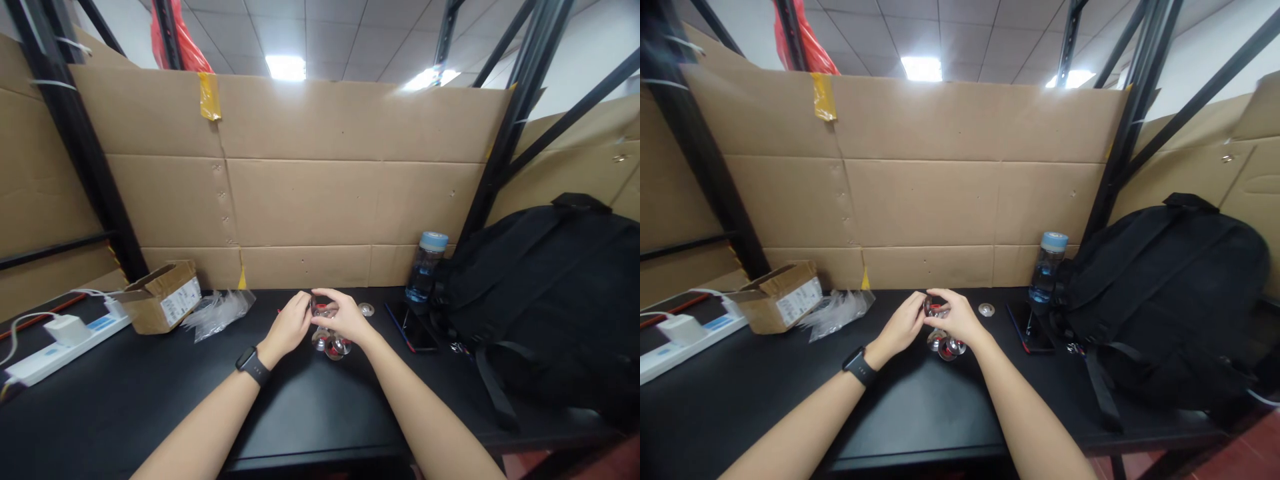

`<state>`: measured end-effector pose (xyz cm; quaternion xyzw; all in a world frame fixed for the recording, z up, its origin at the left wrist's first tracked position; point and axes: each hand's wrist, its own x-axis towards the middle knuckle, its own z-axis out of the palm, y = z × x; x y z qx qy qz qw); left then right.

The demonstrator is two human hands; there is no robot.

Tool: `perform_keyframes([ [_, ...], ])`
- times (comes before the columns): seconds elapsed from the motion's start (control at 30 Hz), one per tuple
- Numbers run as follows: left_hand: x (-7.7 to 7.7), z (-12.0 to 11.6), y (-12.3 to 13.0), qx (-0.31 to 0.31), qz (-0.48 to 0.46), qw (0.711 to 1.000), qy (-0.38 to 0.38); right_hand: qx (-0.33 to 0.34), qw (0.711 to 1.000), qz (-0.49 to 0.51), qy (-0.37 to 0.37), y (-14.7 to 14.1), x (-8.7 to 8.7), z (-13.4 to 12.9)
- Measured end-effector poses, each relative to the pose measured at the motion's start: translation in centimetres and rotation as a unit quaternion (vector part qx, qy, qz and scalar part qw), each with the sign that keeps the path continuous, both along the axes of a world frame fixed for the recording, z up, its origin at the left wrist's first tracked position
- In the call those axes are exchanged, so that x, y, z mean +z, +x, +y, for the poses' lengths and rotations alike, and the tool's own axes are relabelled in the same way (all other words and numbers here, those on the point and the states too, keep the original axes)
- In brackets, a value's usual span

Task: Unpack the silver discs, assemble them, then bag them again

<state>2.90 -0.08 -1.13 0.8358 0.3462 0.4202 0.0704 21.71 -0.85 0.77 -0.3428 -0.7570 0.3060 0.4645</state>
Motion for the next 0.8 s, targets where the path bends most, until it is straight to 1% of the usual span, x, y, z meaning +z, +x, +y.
perform_keyframes([
  [0.07,-0.1,0.1,0.0,-0.025,-0.008,1.000,-0.015,0.005,1.000,-0.015,0.013,0.0,0.0,0.0],
  [0.13,-0.3,0.2,-0.1,-0.047,-0.009,0.998,-0.031,-0.007,0.999,-0.031,0.024,0.0,-0.1,0.1],
  [0.23,-0.4,0.4,-0.2,-0.064,-0.005,0.997,-0.047,-0.019,0.998,-0.048,0.036,-0.1,-0.2,0.1],
  [0.47,-0.9,1.1,-0.3,-0.050,0.018,0.997,-0.052,-0.020,0.993,-0.095,0.063,0.4,0.0,0.2],
  [0.57,-1.0,1.2,-0.2,-0.047,0.027,0.997,-0.055,-0.016,0.995,-0.083,0.058,0.8,-0.1,0.5],
  [0.8,-0.4,1.2,-0.6,-0.054,0.034,0.997,-0.049,-0.001,0.997,-0.064,0.032,1.3,-0.4,1.0],
])
